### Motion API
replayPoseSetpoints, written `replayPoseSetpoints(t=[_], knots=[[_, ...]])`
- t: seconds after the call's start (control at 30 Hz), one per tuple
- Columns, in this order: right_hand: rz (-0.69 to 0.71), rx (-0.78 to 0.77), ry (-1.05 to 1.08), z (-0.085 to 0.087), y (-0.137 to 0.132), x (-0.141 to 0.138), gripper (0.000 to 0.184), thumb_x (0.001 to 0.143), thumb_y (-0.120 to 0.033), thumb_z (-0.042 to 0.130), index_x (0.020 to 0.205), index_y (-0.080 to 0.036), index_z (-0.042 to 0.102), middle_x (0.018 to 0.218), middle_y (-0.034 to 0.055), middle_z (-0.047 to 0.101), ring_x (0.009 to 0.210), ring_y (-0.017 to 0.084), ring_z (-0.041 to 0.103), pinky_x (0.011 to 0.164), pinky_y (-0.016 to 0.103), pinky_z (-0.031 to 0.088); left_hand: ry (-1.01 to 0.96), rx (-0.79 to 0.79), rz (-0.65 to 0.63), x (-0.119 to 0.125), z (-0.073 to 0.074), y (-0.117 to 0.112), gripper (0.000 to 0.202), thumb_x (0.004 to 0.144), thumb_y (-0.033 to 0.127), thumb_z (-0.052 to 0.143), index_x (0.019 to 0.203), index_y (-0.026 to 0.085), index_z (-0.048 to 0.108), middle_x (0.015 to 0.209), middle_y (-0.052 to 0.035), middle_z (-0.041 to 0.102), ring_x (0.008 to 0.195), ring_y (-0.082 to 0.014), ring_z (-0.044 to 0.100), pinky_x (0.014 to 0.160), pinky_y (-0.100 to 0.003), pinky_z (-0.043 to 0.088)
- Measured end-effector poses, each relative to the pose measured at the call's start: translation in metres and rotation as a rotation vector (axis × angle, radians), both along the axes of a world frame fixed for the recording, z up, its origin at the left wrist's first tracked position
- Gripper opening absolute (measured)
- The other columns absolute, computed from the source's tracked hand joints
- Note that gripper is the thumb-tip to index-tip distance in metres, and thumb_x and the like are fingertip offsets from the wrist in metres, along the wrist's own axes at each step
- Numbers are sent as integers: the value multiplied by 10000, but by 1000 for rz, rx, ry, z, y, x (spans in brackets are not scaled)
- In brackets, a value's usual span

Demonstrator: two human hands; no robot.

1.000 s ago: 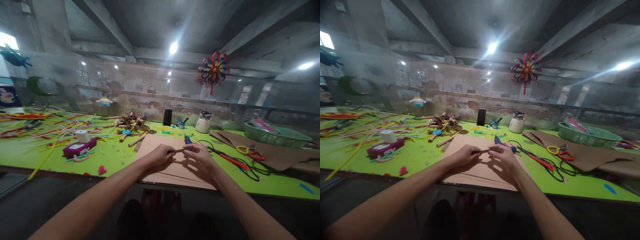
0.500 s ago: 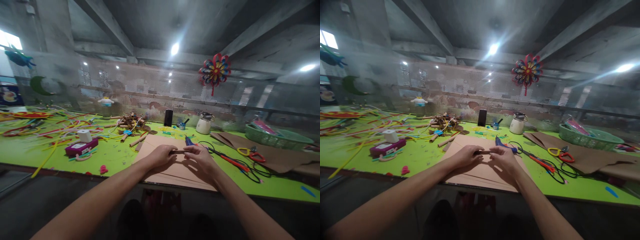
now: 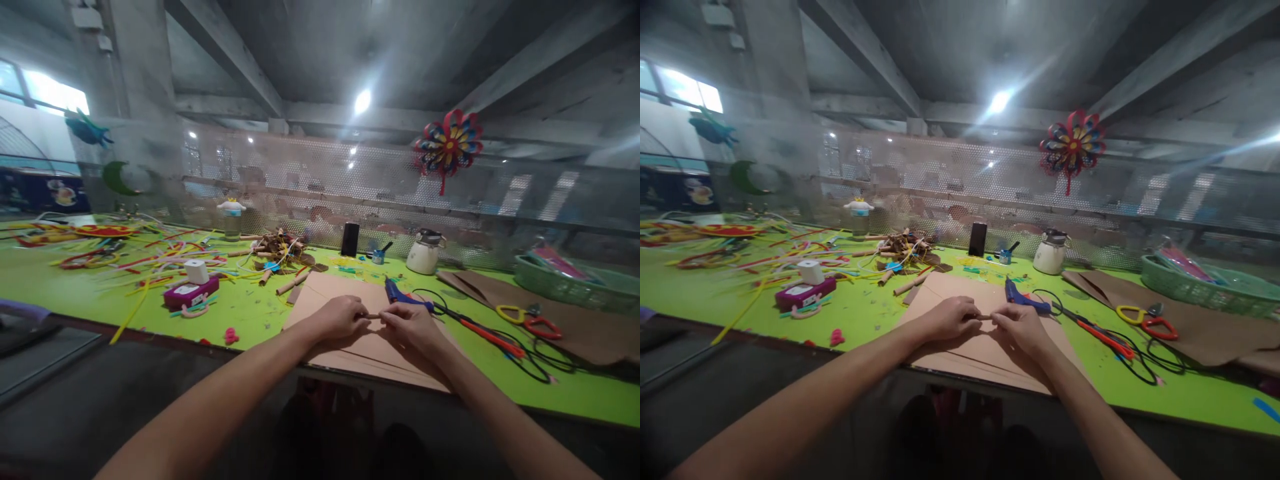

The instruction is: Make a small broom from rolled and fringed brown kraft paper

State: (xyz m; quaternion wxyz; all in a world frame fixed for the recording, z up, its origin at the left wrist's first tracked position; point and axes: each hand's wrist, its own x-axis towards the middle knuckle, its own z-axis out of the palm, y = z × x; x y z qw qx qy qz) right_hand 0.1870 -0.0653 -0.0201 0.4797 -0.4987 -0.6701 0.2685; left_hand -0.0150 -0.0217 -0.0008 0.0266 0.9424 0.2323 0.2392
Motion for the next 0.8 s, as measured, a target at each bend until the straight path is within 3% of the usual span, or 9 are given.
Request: replayPoseSetpoints(t=[0.1, 0.2, 0.27, 0.37, 0.47, 0.5, 0.6, 0.8], knots=[[-41, 47, 39, 4, 10, 2, 361, 702, -471, 606, 795, -131, 686, 677, 56, 645, 611, 155, 570, 566, 258, 456, -137, -96, 43, -4, 9, 4, 185, 782, 264, 507, 758, 153, 654, 694, -51, 643, 617, -133, 544, 586, -218, 372], [-101, 95, 63, 23, 31, -16, 432, 745, -486, 555, 882, -96, 679, 718, 94, 663, 619, 163, 584, 561, 272, 473, -741, -205, 192, -18, 28, 18, 228, 832, 293, 436, 756, 148, 595, 598, -23, 606, 541, -107, 525, 574, -209, 393], [17, 113, -113, 42, 46, -49, 356, 770, -414, 542, 852, -102, 691, 716, 90, 669, 625, 162, 588, 551, 258, 467, -1258, -264, 268, -35, 42, 27, 218, 831, 335, 435, 804, 148, 545, 553, -2, 582, 512, -103, 527, 550, -206, 410], [278, 214, -588, 69, 65, -116, 240, 774, -197, 532, 940, -127, 690, 851, 86, 684, 714, 148, 602, 622, 225, 445, -1718, -357, 312, -67, 56, 31, 207, 795, 358, 474, 801, 152, 500, 521, 21, 569, 473, -93, 523, 519, -198, 415], [362, 238, -1168, 84, 78, -173, 326, 764, -137, 542, 1067, -184, 653, 914, 81, 671, 762, 153, 601, 630, 212, 411, -1819, -429, 301, -98, 54, 23, 195, 746, 339, 527, 789, 153, 485, 509, 27, 578, 448, -83, 515, 498, -185, 401], [375, 231, -1230, 85, 82, -186, 320, 753, -154, 568, 1057, -190, 661, 910, 88, 670, 766, 167, 602, 625, 218, 406, -1807, -452, 306, -106, 51, 19, 202, 734, 342, 539, 785, 155, 482, 508, 26, 582, 442, -86, 517, 489, -186, 397], [404, 207, -1331, 84, 93, -207, 309, 717, -158, 616, 1015, -211, 680, 866, 89, 672, 739, 189, 608, 607, 230, 402, -1752, -524, 348, -116, 37, 10, 214, 718, 346, 548, 777, 158, 464, 514, 17, 595, 441, -102, 539, 477, -194, 399], [422, 236, -1370, 75, 111, -212, 338, 729, -149, 579, 1059, -204, 625, 950, 85, 658, 785, 183, 602, 635, 223, 422, -1571, -738, 373, -105, 22, 2, 195, 717, 303, 550, 794, 152, 454, 552, -17, 626, 434, -107, 556, 462, -189, 405]])
